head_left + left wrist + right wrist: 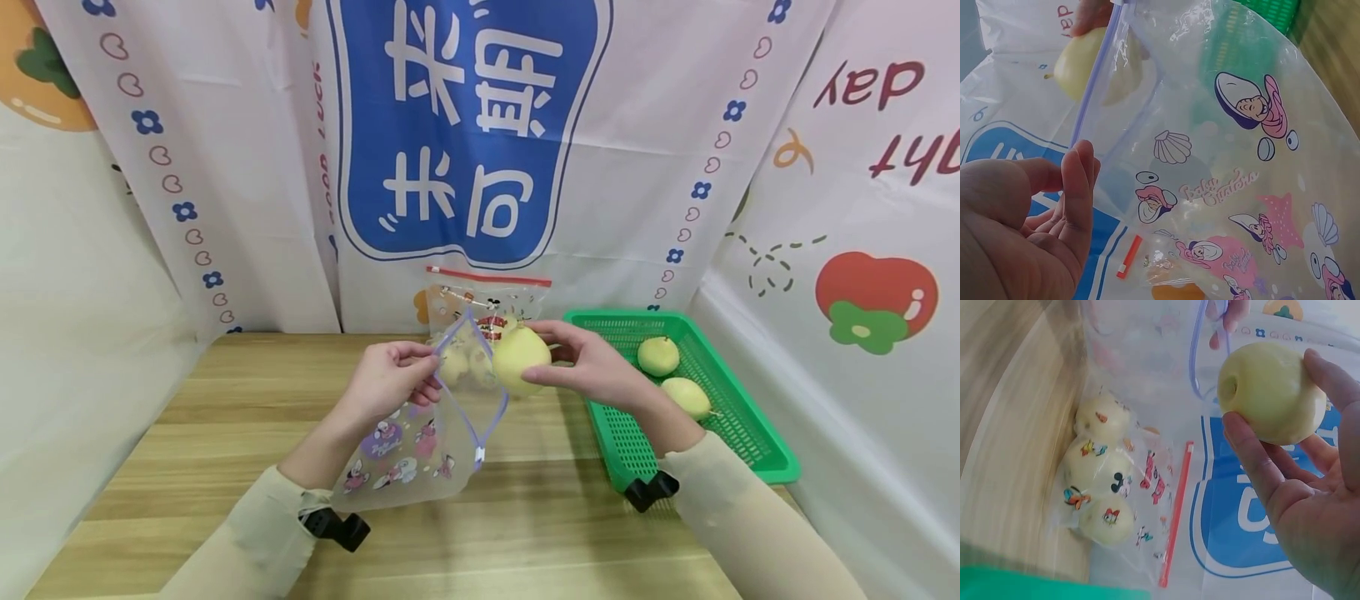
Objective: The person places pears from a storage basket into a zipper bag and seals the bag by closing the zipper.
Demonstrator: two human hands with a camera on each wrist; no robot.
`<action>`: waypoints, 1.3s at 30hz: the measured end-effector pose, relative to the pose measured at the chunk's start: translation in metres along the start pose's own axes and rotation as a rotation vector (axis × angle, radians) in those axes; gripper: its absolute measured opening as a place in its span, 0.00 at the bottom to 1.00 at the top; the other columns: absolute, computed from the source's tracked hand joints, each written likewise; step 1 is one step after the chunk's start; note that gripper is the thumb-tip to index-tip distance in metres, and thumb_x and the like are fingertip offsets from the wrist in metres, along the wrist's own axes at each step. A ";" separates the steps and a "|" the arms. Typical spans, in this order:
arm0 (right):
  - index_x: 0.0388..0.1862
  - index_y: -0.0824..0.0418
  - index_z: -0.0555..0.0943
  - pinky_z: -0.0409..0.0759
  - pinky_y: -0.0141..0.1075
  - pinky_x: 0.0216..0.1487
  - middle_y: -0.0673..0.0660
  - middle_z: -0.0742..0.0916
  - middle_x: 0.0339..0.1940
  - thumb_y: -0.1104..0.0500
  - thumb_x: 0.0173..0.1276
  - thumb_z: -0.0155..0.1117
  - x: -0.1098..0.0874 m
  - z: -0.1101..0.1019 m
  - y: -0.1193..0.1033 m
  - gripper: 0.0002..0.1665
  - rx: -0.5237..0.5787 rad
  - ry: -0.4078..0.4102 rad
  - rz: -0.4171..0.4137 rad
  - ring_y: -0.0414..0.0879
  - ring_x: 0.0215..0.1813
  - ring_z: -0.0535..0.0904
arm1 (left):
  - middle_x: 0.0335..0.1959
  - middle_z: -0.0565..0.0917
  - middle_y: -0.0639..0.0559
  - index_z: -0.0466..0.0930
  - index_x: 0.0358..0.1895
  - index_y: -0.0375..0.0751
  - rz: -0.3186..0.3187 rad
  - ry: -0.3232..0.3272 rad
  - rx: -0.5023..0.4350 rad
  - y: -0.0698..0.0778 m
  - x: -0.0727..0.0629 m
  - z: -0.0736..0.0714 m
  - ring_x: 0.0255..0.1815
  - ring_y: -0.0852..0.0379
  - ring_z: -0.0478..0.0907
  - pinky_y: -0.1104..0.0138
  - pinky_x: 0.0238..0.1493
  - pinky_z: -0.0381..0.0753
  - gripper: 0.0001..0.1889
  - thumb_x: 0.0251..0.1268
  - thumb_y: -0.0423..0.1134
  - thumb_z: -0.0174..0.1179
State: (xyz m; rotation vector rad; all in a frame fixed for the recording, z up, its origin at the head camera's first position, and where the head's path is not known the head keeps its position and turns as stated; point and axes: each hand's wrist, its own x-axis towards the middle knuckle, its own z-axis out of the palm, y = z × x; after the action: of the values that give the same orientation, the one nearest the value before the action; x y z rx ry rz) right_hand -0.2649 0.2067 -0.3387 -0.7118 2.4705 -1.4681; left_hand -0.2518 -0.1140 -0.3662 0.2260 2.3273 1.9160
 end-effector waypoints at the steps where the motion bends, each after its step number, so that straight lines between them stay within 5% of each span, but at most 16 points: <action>1: 0.80 0.50 0.76 0.91 0.41 0.55 0.60 0.85 0.69 0.51 0.72 0.81 0.001 0.001 -0.002 0.40 0.003 -0.003 -0.003 0.54 0.61 0.87 | 0.30 0.92 0.45 0.81 0.65 0.21 -0.001 0.000 -0.004 0.000 0.000 0.000 0.26 0.60 0.89 0.69 0.31 0.91 0.20 0.81 0.35 0.63; 18: 0.80 0.50 0.76 0.90 0.44 0.60 0.55 0.85 0.65 0.52 0.73 0.79 0.019 0.029 -0.012 0.39 -0.017 -0.105 -0.048 0.53 0.61 0.86 | 0.31 0.92 0.45 0.83 0.63 0.25 -0.008 0.007 0.011 0.002 0.002 0.005 0.26 0.59 0.89 0.66 0.33 0.93 0.18 0.81 0.35 0.64; 30: 0.82 0.51 0.75 0.86 0.39 0.50 0.53 0.87 0.62 0.48 0.73 0.78 0.034 0.044 -0.011 0.41 -0.328 -0.248 -0.042 0.48 0.52 0.83 | 0.31 0.93 0.45 0.86 0.61 0.28 0.010 -0.006 0.009 0.009 0.001 0.011 0.27 0.58 0.90 0.68 0.33 0.92 0.15 0.82 0.35 0.63; 39: 0.81 0.51 0.75 0.82 0.42 0.56 0.50 0.86 0.69 0.45 0.71 0.79 0.056 0.062 -0.013 0.43 -0.462 -0.310 -0.007 0.48 0.56 0.82 | 0.31 0.93 0.45 0.84 0.60 0.23 0.024 -0.037 -0.028 0.014 -0.001 0.015 0.27 0.61 0.89 0.70 0.33 0.92 0.16 0.82 0.34 0.63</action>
State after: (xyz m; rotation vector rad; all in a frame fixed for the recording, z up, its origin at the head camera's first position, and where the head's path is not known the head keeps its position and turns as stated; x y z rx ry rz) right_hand -0.2860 0.1257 -0.3532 -0.9420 2.5662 -0.7127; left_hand -0.2476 -0.0976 -0.3552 0.2845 2.2838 1.9364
